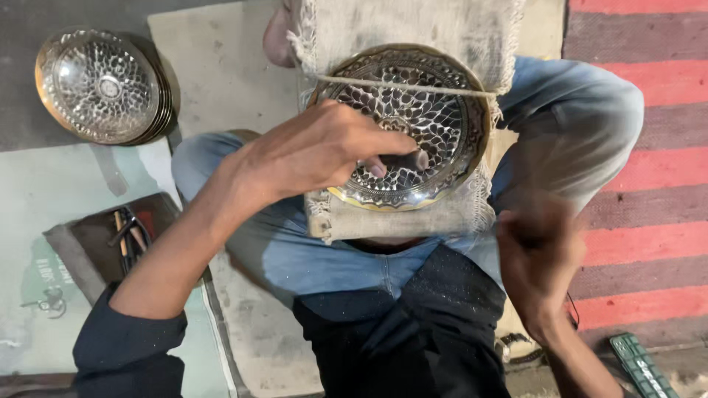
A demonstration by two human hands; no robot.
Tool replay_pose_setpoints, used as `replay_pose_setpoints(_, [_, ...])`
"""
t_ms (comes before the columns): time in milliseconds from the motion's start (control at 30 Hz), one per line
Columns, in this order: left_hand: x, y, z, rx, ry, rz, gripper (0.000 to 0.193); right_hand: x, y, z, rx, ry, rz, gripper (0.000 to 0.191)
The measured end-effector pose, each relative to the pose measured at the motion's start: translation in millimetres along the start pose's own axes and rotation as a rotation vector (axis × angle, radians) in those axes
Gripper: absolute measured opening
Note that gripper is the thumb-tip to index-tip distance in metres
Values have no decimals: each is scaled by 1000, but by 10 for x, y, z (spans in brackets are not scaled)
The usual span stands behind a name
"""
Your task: The person sits cross-legged on the floor with a decorative brass plate resting on a cloth cushion on their lap. They hold a punch against the plate's surface and strike it with a wooden mallet to emboss the pattern, periodically repositioning the plate and adjusting a cord around it before resuming hammering.
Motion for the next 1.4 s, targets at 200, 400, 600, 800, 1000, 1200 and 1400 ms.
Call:
replay_pose_setpoints(200, [-55,60,9,80,111,42,55,-129,258,4,98,24,36,38])
replay_pose_setpoints(400, [15,-1,26,33,102,41,58,-234,390,16,14,179,-242,34])
replay_pose_setpoints(600, [25,33,25,72,105,41,56,-142,190,23,-69,54,220,40])
replay_pose_setpoints(800, [-217,165,-2,125,214,153,48,-227,303,142,104,170,-461,44])
replay_pose_setpoints(1000, [-98,122,-142,15,42,79,55,-158,368,265,162,71,-438,50])
replay_pose_setpoints(1200, [-21,159,-145,105,63,-58,45,-207,294,228,-7,10,164,51])
replay_pose_setpoints(1400, [-3,138,-136,100,79,-68,44,-170,267,93,-67,-9,328,53])
Point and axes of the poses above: each hand's wrist, its own z-axis away from the middle knuckle, its own x-axis out of the palm, y = z × x, the point moved 9 cm from there along -z, towards the middle knuckle, and after that the axes turned 2 degrees about -x, right-handed, at the moved point
